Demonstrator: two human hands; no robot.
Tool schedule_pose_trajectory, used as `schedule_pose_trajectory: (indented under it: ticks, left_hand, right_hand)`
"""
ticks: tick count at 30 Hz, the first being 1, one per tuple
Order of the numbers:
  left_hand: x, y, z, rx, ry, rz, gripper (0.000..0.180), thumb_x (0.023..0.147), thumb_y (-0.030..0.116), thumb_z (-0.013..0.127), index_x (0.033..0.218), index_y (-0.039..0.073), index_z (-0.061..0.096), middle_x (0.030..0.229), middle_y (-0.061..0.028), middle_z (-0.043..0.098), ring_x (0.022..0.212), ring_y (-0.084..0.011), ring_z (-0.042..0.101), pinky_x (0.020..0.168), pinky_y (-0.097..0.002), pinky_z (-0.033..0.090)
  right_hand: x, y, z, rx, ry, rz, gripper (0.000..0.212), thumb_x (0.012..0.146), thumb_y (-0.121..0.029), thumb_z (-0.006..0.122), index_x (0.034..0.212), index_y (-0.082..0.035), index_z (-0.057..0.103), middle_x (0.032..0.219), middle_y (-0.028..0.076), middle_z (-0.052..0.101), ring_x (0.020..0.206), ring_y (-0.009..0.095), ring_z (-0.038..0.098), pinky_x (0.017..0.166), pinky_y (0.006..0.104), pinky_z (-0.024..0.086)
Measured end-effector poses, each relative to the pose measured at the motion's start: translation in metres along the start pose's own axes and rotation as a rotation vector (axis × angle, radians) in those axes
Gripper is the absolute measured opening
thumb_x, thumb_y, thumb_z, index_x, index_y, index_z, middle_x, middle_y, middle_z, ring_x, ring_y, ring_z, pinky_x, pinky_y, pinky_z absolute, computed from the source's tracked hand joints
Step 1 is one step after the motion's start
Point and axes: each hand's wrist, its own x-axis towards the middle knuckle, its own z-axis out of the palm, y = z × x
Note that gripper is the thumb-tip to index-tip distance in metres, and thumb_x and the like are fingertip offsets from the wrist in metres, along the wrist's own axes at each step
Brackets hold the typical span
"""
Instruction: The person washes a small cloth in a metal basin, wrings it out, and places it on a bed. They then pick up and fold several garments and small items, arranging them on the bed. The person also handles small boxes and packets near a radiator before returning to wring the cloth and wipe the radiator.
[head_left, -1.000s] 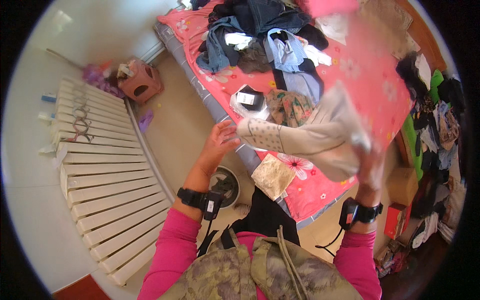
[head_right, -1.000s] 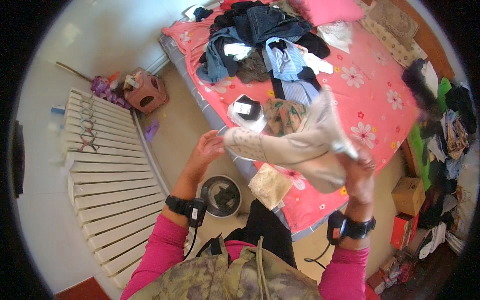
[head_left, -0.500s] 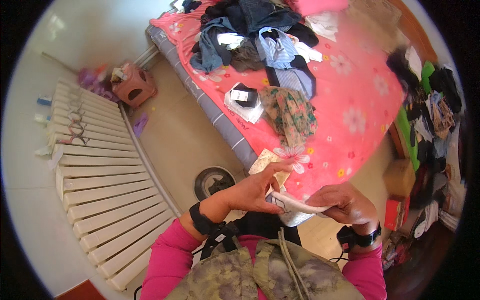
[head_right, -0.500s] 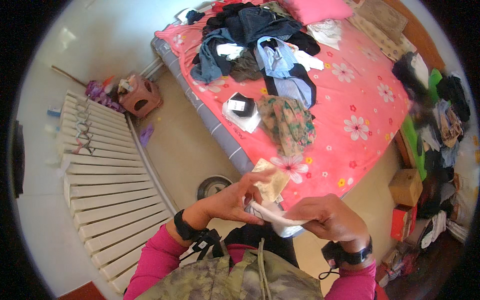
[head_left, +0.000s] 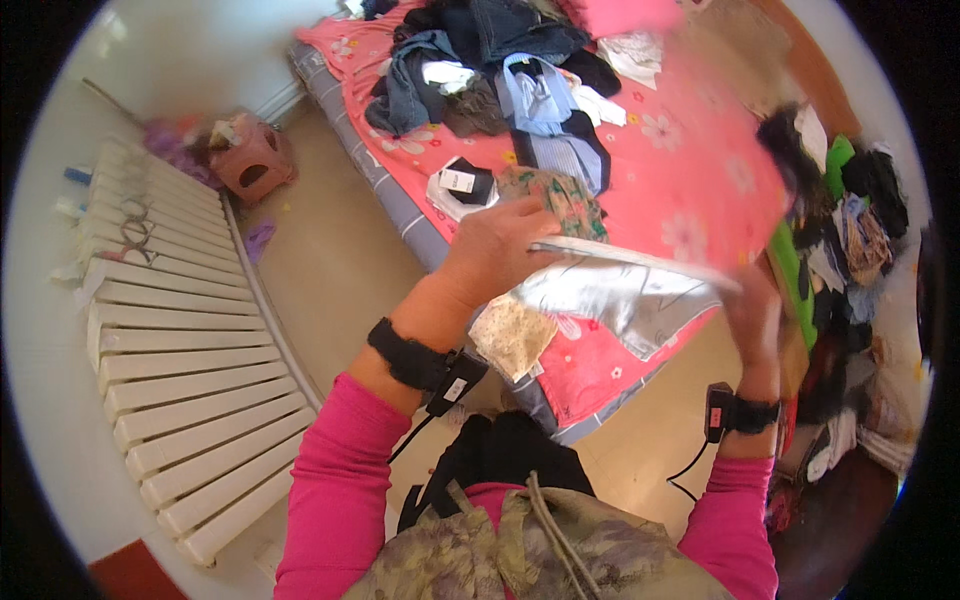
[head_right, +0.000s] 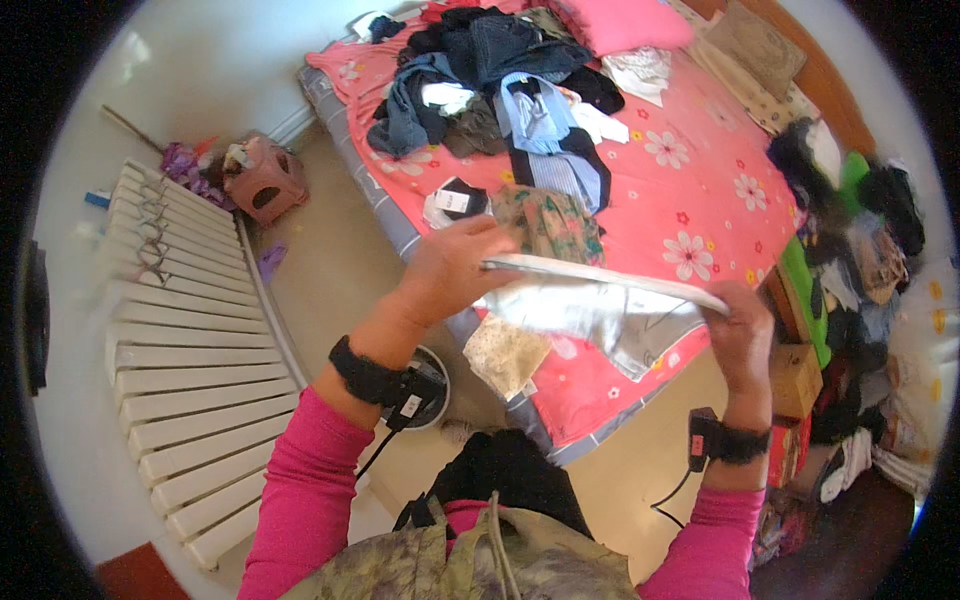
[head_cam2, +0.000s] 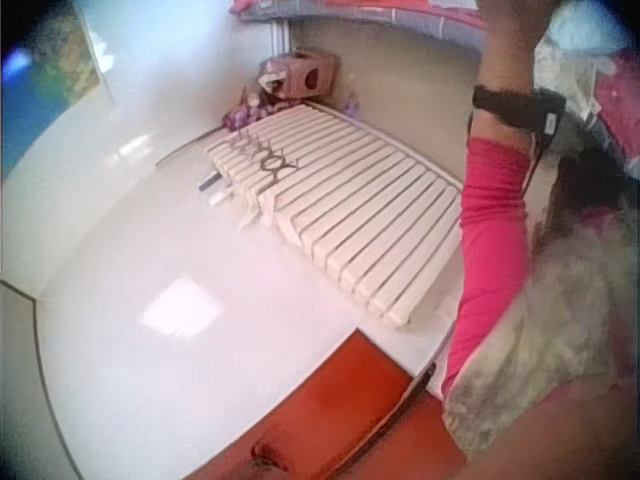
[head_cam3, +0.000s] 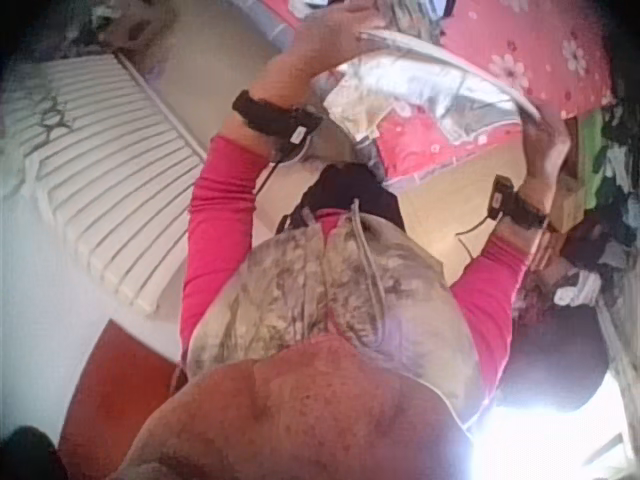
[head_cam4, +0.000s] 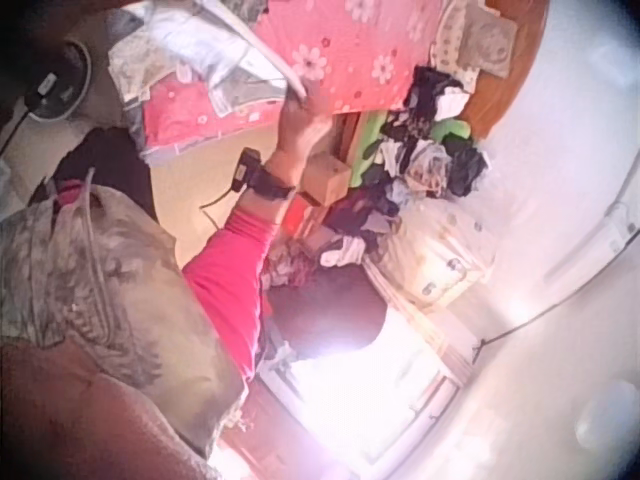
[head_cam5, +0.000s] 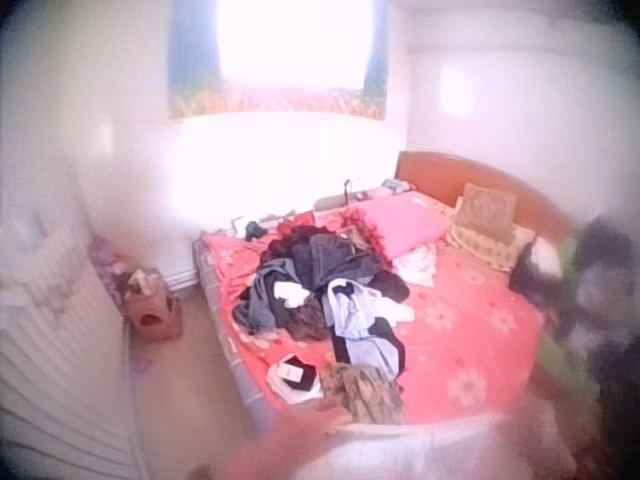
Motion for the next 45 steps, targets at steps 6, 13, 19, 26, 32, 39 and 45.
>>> schedule_pose_trajectory:
  ticks: [6,13,19,26,32,39,45]
  left_hand:
    - [0.003,0.020,0.011,-0.014,-0.019,0.135,0.024,0.066,0.003,0.067,0.087,0.010,0.060,0.091,-0.0063,0.056,0.087,-0.0274,0.057,0.072,-0.0363,0.048]
    - [-0.123,0.002,0.118,-0.099,-0.423,-0.180,0.031,0.065,-0.002,0.063,0.093,0.011,0.058,0.093,-0.0071,0.058,0.088,-0.0286,0.056,0.076,-0.0361,0.048]
    - [-0.215,-0.017,0.185,-0.091,-0.733,-0.303,0.023,0.066,0.003,0.061,0.087,0.012,0.058,0.085,-0.0077,0.057,0.086,-0.0282,0.055,0.074,-0.0375,0.047]
    - [-0.170,-0.067,0.198,-0.181,-0.653,-0.702,0.024,0.074,0.012,0.065,0.097,0.011,0.061,0.079,-0.0106,0.062,0.072,-0.0269,0.060,0.065,-0.0343,0.047]
    - [-0.103,-0.137,0.250,-0.400,-0.308,-0.887,0.024,0.078,0.010,0.067,0.099,0.001,0.058,0.082,-0.0042,0.062,0.075,-0.0105,0.057,0.066,-0.0245,0.045]
    - [-0.116,-0.165,0.308,-0.346,-0.142,-1.049,0.035,0.077,0.013,0.070,0.105,-0.001,0.054,0.095,-0.0087,0.063,0.084,-0.0173,0.059,0.074,-0.0301,0.047]
    - [-0.119,-0.140,0.288,0.047,-0.411,-1.040,0.060,0.066,0.026,0.077,0.113,-0.001,0.050,0.104,-0.0160,0.062,0.096,-0.0268,0.060,0.082,-0.0352,0.046]
  right_hand:
    - [-0.019,0.034,-0.028,-0.030,0.112,-0.181,0.028,0.061,0.007,0.066,0.087,-0.004,0.066,0.076,0.012,0.059,0.069,0.027,0.059,0.059,0.0349,0.046]
    - [-0.159,0.127,0.067,0.055,-0.138,-0.002,0.032,0.058,0.003,0.065,0.084,-0.015,0.069,0.077,0.007,0.056,0.078,0.028,0.054,0.069,0.0383,0.045]
    - [-0.302,0.156,0.168,0.185,-0.588,0.206,0.027,0.064,0.000,0.063,0.085,-0.015,0.068,0.098,0.010,0.064,0.097,0.027,0.058,0.081,0.0376,0.047]
    - [-0.265,0.184,0.195,0.453,-0.479,0.758,0.021,0.071,-0.012,0.068,0.090,-0.004,0.062,0.082,0.009,0.063,0.075,0.021,0.060,0.068,0.0308,0.049]
    - [-0.189,0.236,0.248,0.772,-0.160,1.006,0.029,0.077,-0.019,0.070,0.096,0.000,0.059,0.082,0.003,0.062,0.075,0.007,0.054,0.067,0.0223,0.045]
    - [-0.190,0.227,0.291,0.436,0.011,1.111,0.045,0.074,-0.026,0.071,0.108,-0.001,0.055,0.098,0.014,0.065,0.090,0.022,0.062,0.076,0.0311,0.048]
    - [-0.224,0.176,0.267,0.261,-0.203,1.283,0.056,0.068,-0.029,0.075,0.110,-0.001,0.053,0.100,0.015,0.064,0.088,0.025,0.063,0.077,0.0330,0.049]
